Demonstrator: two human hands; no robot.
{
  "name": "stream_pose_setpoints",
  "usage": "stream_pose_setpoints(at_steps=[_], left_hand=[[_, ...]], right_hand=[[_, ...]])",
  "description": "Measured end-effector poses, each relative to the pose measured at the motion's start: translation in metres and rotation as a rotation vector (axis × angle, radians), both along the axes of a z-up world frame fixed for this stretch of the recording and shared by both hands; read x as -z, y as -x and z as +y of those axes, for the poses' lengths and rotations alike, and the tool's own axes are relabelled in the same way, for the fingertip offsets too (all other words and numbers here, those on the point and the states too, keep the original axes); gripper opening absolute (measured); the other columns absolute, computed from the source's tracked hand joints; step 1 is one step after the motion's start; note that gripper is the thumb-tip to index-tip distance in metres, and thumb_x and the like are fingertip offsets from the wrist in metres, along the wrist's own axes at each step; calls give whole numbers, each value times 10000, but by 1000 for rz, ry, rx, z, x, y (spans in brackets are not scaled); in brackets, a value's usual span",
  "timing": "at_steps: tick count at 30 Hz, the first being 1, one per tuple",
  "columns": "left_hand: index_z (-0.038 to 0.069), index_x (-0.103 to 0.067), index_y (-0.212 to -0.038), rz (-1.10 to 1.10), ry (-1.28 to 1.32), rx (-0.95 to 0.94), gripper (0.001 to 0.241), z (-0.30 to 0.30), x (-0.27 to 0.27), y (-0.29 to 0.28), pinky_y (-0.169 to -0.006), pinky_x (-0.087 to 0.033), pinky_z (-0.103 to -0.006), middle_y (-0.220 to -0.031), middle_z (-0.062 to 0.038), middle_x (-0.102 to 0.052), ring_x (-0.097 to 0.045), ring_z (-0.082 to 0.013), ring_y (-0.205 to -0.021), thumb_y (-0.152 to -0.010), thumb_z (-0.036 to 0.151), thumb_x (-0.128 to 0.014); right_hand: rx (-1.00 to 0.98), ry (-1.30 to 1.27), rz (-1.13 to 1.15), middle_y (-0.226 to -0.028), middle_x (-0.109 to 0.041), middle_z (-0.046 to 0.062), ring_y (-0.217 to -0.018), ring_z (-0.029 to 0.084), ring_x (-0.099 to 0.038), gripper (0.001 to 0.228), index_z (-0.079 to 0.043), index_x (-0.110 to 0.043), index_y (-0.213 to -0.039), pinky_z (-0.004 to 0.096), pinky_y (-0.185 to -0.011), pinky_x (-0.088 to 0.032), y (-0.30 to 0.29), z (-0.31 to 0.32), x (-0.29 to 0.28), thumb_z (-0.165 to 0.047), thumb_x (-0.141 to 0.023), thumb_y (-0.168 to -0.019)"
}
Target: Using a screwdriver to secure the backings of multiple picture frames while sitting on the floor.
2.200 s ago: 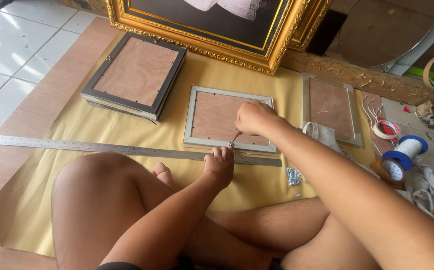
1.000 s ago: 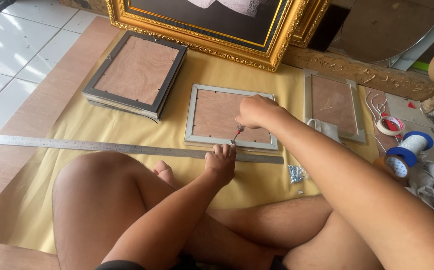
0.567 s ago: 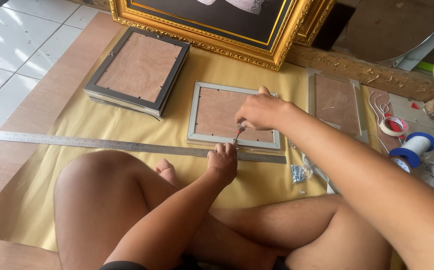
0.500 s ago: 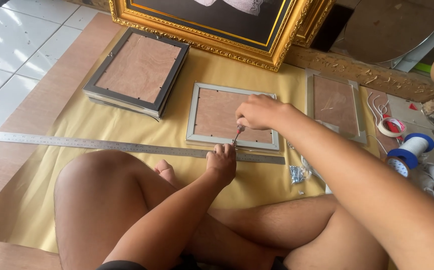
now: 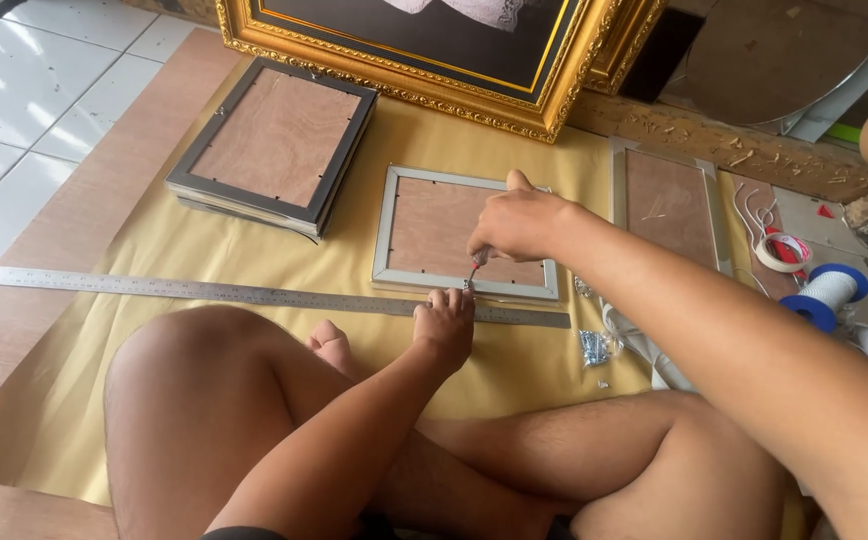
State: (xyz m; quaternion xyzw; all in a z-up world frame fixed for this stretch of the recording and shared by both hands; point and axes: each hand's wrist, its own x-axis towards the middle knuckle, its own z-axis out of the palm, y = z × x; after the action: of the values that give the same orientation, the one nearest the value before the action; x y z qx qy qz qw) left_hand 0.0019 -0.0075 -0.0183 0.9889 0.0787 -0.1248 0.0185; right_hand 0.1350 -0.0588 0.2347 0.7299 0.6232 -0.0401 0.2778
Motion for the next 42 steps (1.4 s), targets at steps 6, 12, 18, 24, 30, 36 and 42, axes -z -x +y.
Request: stream_pose_setpoints(at_steps=[6,12,18,24,30,36,42], left_hand=[[42,-356,-1712,-7,-11,-4,834,0,2,0,-746,-559,-590,-1465,-220,-501,-499,-472,-1276,-1006,312,-709],[29,-343,-1686,-13,4,-23,816,-1,0,0,-750,-559,-591,-1470,-228,-476,-479,-485,-1256,-1016,323,-704],[51,-364,-1688,-19,6,-20,790,0,-15,4,-753,-570,-595,-1483,-201,-491,-490,-469,-1277,-1021,313,-697],[59,-393,-1663,-37,17,-7,794,3,-3,1,-759,-574,-601,-1453,-184,-496,-498,-458,-1284,-988,304,-733],[76,-339,-1705,-31,-4,-14,865,5,-2,2,-771,-577,-564,-1487,-165,-477,-478,-428,-1302,-979,331,-734],[39,-297,-1730,24,11,5,903,1,-17,8,-719,-553,-565,-1489,-221,-460,-468,-474,-1262,-985,334,-714],[43,-338,-1723,-10,8,-29,854,-1,-9,2,-717,-551,-590,-1465,-224,-491,-485,-479,-1257,-995,292,-707]], right_hand=[[738,-166,279,-1014,-871,130,-1095,419,-824,346,-262,-910,-927,644,-917,-630,-46,6,55,-454,-622,-939],[399,-38,70,-1365,-763,15,-1333,335,-711,621,-490,-644,-1568,792,-1188,-320,15,-2,-17,-412,-808,-975],[27,-132,108,-1145,-874,39,-1137,295,-800,185,-371,-818,-1223,581,-1085,-510,14,2,5,-356,-688,-1093],[891,-215,238,-1184,-838,212,-1226,459,-780,384,-112,-855,-1244,678,-993,-583,7,25,11,-370,-664,-1034],[14,-38,-186,-1095,-801,-10,-1068,266,-767,244,-434,-828,-1193,585,-1038,-433,-2,9,10,-383,-846,-955],[311,-81,156,-1165,-862,123,-1163,369,-804,225,-328,-887,-1131,549,-1025,-619,2,3,22,-474,-797,-986],[824,-128,224,-1182,-827,229,-1184,497,-786,545,-150,-854,-1241,658,-912,-630,-11,10,43,-536,-782,-862]])
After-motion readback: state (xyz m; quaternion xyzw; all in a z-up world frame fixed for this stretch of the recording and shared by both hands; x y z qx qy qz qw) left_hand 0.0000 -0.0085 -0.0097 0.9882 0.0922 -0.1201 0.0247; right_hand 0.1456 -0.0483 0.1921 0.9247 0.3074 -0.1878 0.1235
